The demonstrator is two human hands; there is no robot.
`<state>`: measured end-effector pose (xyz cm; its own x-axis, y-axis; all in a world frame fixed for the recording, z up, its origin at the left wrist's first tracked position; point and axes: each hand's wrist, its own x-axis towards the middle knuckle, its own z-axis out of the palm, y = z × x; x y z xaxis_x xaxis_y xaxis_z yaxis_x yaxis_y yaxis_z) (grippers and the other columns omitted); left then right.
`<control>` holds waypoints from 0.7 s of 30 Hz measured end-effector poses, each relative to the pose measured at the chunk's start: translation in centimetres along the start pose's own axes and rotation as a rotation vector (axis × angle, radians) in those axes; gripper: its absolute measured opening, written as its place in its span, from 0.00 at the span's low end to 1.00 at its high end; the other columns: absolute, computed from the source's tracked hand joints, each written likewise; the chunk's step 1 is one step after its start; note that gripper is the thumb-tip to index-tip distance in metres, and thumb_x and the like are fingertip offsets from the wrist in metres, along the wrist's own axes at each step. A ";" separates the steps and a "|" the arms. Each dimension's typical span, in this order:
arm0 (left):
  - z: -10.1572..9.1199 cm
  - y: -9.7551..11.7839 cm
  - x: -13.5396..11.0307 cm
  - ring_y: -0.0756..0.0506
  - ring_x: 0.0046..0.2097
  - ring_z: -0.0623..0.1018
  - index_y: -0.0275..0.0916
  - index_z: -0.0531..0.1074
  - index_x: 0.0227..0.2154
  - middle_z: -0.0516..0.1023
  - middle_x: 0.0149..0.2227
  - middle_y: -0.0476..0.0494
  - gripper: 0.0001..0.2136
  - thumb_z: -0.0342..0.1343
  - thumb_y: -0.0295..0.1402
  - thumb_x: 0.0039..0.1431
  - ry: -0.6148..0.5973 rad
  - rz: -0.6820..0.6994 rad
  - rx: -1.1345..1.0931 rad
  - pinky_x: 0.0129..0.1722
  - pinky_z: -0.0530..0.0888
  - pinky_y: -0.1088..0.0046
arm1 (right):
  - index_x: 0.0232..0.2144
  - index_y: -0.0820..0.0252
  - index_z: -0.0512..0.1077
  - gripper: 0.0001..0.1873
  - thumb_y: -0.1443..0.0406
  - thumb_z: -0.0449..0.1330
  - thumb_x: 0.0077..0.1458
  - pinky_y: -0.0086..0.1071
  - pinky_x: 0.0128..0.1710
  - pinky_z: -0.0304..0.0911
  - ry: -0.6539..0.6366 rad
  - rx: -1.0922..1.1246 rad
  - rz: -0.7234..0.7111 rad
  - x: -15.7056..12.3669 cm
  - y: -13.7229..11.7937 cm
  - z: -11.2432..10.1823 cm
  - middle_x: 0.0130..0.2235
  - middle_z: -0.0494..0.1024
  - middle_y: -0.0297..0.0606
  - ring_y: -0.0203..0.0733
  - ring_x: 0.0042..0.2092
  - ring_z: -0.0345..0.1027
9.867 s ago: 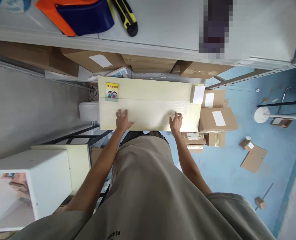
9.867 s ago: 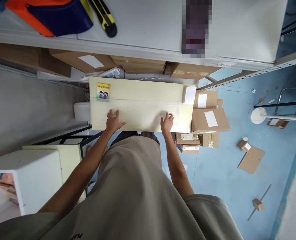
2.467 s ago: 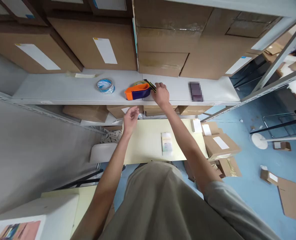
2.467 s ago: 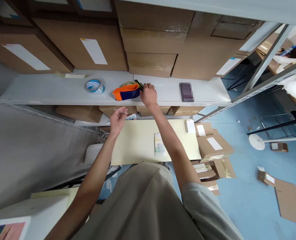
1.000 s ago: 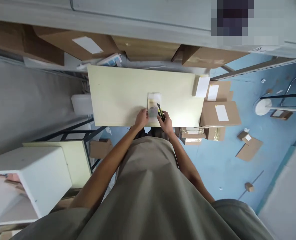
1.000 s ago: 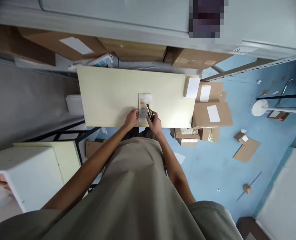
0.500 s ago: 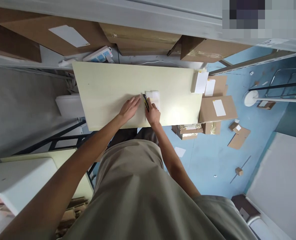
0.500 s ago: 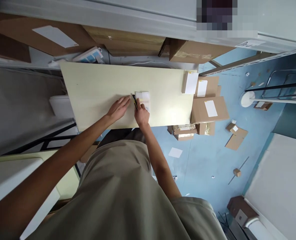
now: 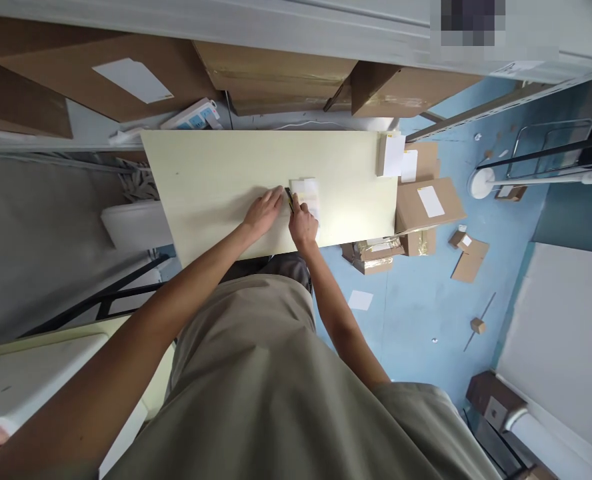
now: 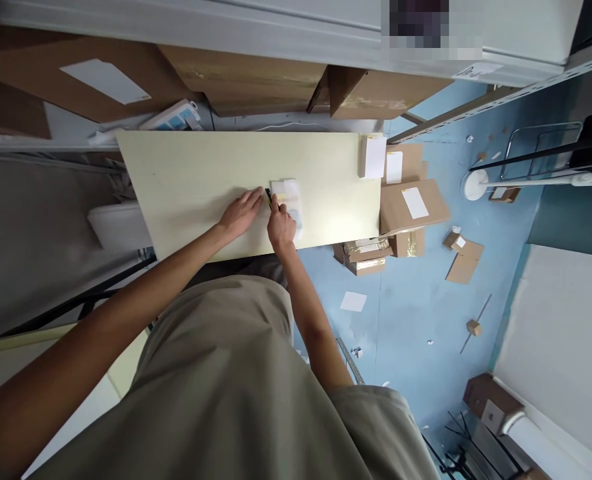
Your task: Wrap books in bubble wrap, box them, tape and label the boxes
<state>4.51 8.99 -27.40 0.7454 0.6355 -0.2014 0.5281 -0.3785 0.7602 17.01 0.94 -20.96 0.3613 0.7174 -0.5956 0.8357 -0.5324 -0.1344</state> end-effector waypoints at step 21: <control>0.7 -0.6 -0.4 0.27 0.77 0.57 0.29 0.67 0.69 0.55 0.79 0.27 0.29 0.55 0.29 0.65 -0.118 0.003 0.135 0.74 0.59 0.41 | 0.80 0.48 0.49 0.38 0.65 0.52 0.73 0.41 0.47 0.74 -0.270 -0.008 0.126 -15.4 7.1 2.8 0.61 0.77 0.53 0.55 0.50 0.81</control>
<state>4.16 8.45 -28.23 0.7853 0.5539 -0.2765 0.5698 -0.4721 0.6726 16.19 -15.12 -14.97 0.3402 0.4996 -0.7967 0.7951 -0.6052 -0.0400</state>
